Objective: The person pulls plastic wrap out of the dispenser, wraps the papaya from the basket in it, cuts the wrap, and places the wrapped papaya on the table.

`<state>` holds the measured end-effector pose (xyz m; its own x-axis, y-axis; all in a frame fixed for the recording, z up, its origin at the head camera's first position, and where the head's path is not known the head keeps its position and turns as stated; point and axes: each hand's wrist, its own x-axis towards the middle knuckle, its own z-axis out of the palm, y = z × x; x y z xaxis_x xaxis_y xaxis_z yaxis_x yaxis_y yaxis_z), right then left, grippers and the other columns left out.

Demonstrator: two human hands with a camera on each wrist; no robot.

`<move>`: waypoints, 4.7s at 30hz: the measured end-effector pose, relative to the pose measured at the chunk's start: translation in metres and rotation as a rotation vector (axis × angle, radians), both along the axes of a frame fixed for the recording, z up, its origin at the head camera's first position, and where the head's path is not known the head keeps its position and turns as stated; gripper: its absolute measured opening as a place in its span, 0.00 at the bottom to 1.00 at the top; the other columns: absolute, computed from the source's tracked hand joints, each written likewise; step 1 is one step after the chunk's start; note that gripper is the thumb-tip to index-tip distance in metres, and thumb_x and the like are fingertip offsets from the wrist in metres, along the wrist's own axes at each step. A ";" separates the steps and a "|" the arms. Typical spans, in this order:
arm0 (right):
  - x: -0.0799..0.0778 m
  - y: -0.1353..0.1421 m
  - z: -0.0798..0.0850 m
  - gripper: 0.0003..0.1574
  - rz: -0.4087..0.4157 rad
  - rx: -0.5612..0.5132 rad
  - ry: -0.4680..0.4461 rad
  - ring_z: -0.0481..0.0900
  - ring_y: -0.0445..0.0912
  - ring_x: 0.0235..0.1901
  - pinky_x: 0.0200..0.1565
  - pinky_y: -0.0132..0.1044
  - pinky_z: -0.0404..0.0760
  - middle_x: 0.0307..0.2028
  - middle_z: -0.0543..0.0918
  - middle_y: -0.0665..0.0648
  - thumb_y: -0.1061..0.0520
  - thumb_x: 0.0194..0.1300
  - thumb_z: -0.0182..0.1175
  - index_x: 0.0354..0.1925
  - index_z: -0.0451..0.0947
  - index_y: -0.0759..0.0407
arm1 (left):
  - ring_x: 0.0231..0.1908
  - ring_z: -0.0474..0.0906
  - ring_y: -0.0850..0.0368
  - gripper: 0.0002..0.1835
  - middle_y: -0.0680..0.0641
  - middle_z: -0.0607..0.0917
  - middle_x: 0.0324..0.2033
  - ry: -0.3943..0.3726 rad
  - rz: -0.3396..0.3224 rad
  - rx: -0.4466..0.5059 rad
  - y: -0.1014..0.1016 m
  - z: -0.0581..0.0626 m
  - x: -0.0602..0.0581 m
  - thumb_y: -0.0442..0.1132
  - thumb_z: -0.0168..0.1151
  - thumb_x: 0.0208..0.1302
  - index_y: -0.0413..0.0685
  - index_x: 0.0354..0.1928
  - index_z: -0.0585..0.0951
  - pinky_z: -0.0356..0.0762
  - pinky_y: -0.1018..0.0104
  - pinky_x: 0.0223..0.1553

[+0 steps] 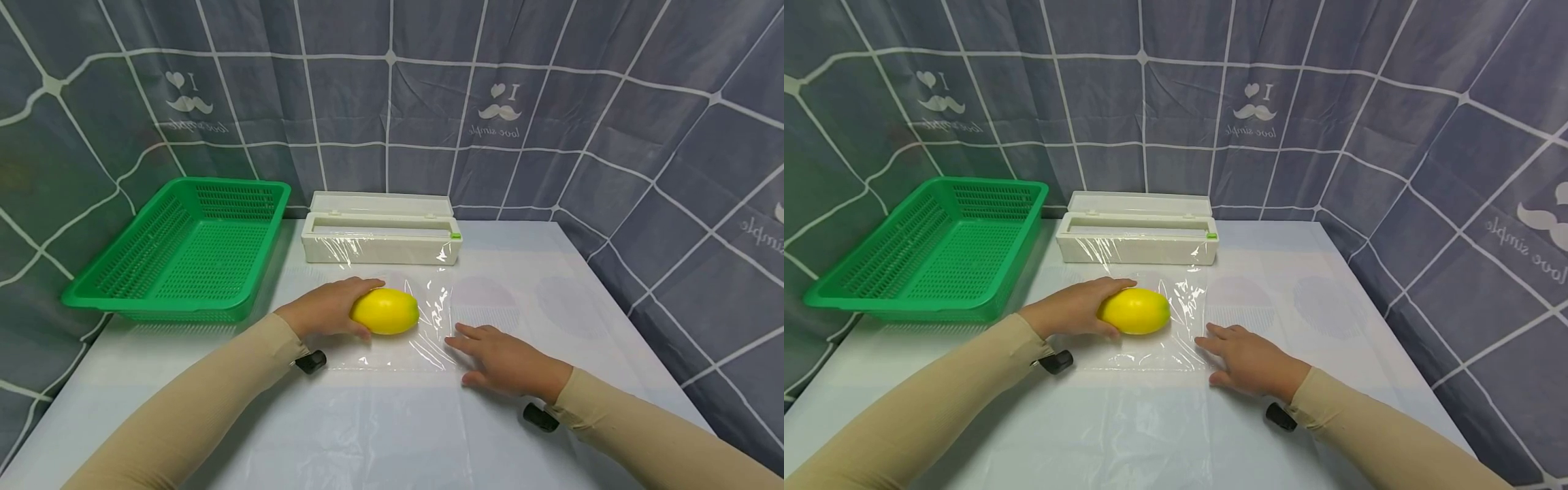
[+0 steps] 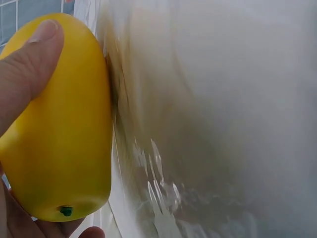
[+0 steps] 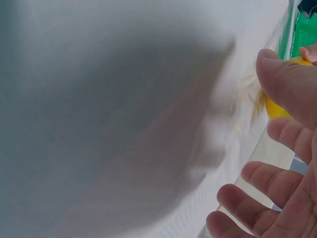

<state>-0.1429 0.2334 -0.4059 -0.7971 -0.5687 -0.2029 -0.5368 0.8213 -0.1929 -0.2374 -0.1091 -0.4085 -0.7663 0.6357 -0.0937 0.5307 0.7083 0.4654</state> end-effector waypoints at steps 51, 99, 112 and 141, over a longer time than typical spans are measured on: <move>-0.005 0.005 -0.008 0.34 0.070 -0.054 0.083 0.78 0.60 0.66 0.66 0.56 0.78 0.68 0.80 0.60 0.47 0.65 0.75 0.67 0.81 0.50 | 0.75 0.64 0.39 0.59 0.44 0.70 0.74 0.136 0.090 0.029 -0.028 0.011 0.015 0.59 0.84 0.50 0.54 0.81 0.62 0.65 0.36 0.75; -0.020 -0.004 -0.017 0.11 0.144 -0.049 0.088 0.79 0.44 0.46 0.55 0.42 0.83 0.43 0.85 0.46 0.48 0.62 0.77 0.41 0.90 0.49 | 0.34 0.72 0.68 0.14 0.64 0.79 0.34 0.005 -0.093 -0.049 -0.094 -0.009 0.056 0.49 0.83 0.52 0.65 0.34 0.83 0.72 0.71 0.38; -0.022 -0.009 -0.018 0.05 0.205 -0.048 0.165 0.78 0.40 0.39 0.48 0.38 0.84 0.34 0.84 0.43 0.60 0.64 0.75 0.34 0.90 0.48 | 0.36 0.74 0.72 0.09 0.68 0.82 0.34 0.048 -0.102 -0.029 -0.093 -0.015 0.052 0.38 0.76 0.62 0.65 0.32 0.86 0.79 0.68 0.43; -0.022 -0.002 -0.004 0.04 0.076 -0.147 0.187 0.83 0.42 0.38 0.47 0.44 0.86 0.37 0.88 0.46 0.61 0.69 0.65 0.37 0.84 0.51 | 0.40 0.82 0.64 0.11 0.61 0.87 0.37 0.193 -0.105 0.030 -0.091 -0.005 0.053 0.29 0.63 0.68 0.55 0.39 0.87 0.84 0.61 0.47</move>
<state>-0.1652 0.2316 -0.4104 -0.7666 -0.6413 0.0338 -0.6340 0.7474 -0.1988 -0.1840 -0.2003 -0.4135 -0.6977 0.7131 0.0687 0.6820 0.6318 0.3684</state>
